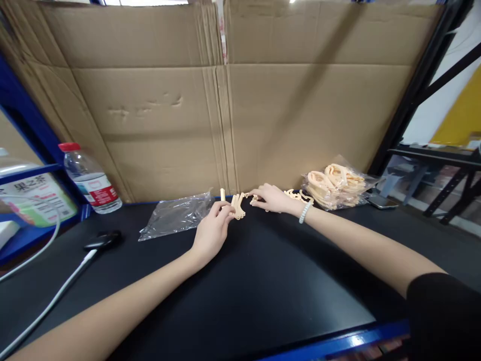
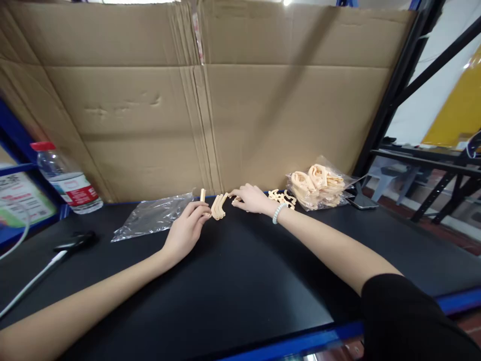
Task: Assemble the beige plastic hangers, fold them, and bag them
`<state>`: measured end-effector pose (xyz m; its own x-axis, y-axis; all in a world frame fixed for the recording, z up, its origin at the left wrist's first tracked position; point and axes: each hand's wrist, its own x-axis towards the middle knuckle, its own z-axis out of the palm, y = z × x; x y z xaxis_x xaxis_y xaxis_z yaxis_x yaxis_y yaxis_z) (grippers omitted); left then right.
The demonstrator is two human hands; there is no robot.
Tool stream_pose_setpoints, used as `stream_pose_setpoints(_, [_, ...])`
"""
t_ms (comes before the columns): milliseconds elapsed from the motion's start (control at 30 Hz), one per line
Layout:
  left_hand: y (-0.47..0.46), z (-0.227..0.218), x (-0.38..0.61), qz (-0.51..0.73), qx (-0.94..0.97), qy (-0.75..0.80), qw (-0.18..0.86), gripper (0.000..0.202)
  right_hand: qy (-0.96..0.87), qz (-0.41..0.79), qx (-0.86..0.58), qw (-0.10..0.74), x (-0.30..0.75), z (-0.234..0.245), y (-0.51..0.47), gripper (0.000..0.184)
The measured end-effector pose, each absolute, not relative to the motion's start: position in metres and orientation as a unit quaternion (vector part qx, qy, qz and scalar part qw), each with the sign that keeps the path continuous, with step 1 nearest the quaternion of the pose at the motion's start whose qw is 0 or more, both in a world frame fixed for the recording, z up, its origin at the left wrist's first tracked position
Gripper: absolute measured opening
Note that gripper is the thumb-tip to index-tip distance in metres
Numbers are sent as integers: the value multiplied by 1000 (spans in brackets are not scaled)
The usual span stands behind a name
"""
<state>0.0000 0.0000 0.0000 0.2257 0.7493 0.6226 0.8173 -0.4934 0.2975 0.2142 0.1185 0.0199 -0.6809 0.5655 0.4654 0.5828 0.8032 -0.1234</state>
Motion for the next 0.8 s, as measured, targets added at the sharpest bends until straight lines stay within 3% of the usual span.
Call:
stream_pose_setpoints(167, [-6,3,5,-473,-756,-440,-106,17,-904,-3,-319,286,209,10,130,8])
stream_pose_setpoints(467, [-20,2,25,-512,-688,-397,-328,12,-824,82,-336,449,229,25,75,18])
stream_pose_setpoints(633, [-29,4,34,-470,-678,-370,-427,19,-747,368,-307,461,243,11,29,22])
stream_pose_setpoints(800, [-34,4,39,-447,-696,-353,-437,15,-689,469,-282,476,240,-4,8,24])
